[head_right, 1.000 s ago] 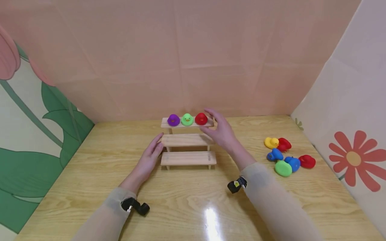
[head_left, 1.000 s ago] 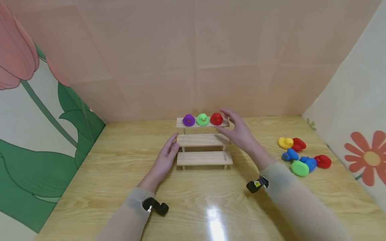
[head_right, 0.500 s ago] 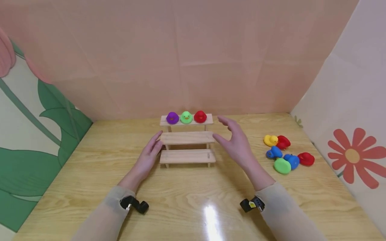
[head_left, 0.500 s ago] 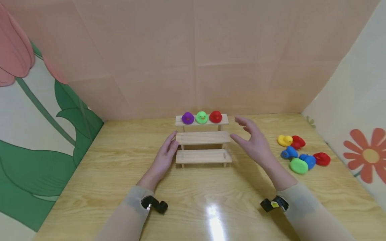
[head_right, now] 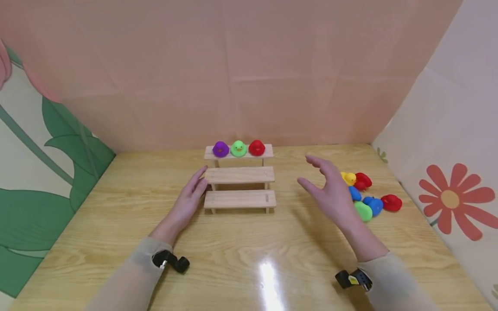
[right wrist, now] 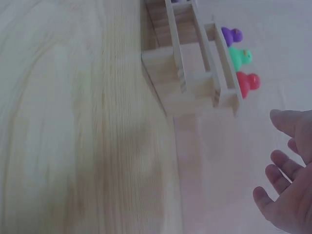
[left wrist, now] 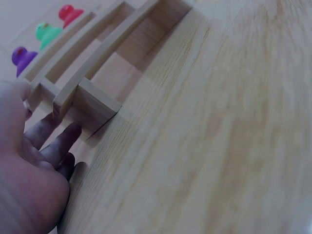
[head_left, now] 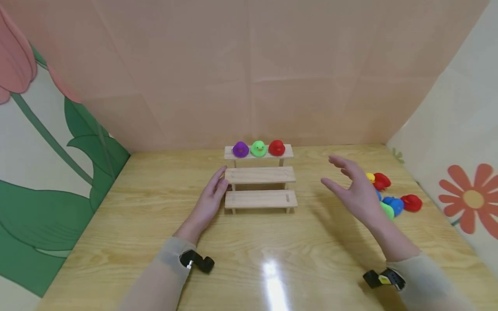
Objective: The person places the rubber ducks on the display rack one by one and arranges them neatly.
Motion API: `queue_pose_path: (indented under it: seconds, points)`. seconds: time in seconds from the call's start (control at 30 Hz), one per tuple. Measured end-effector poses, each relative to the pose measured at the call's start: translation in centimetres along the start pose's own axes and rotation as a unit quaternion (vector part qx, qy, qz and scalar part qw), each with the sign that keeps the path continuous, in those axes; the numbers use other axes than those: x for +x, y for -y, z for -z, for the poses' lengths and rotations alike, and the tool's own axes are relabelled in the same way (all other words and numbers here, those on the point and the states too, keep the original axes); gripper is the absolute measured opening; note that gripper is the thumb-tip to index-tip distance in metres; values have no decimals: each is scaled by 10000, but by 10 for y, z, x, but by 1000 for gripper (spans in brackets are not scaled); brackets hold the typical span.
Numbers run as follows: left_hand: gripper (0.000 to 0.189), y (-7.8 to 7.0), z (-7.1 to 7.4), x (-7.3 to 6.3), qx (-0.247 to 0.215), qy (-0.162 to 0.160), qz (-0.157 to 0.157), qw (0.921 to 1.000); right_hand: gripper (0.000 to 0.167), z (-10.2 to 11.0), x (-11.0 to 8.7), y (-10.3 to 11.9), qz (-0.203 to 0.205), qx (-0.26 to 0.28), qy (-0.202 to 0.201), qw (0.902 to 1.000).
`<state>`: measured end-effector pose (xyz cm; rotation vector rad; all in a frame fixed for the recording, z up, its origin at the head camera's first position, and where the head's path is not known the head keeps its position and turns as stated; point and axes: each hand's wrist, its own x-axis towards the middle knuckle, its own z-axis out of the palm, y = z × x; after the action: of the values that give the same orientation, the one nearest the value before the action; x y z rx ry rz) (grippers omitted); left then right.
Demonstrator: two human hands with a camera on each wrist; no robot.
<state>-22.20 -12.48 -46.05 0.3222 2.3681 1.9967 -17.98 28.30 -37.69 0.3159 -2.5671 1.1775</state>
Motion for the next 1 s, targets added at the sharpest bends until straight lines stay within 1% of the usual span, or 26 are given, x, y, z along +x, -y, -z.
queue_pose_path:
  seconds: [0.17, 0.23, 0.4, 0.63, 0.8, 0.9, 1.0]
  points:
    - [63, -2, -1, 0, 67, 0, 47, 10000, 71, 24, -12, -11, -328, -79, 16, 9994]
    - [63, -2, -1, 0, 133, -2, 56, 9999, 71, 34, -17, -16, -440, -192, 1, 9988]
    - [65, -3, 1, -1, 182, 6, 28, 9998, 70, 56, -29, -32, -571, -516, -90, 9970]
    - [63, -8, 5, -3, 81, -22, 3, 10000, 72, 77, -41, -54, -727, -580, -246, 9954]
    - [64, -10, 5, -3, 130, -19, 38, 9999, 76, 87, -49, -67, -973, -851, -35, 9916]
    - [64, -10, 5, -4, 118, 0, 74, 9999, 79, 93, -53, -75, -1163, -1052, 120, 9876]
    - [63, -10, 5, -4, 111, 21, 80, 9999, 80, 98, -57, -84, -1346, -1146, 194, 9841]
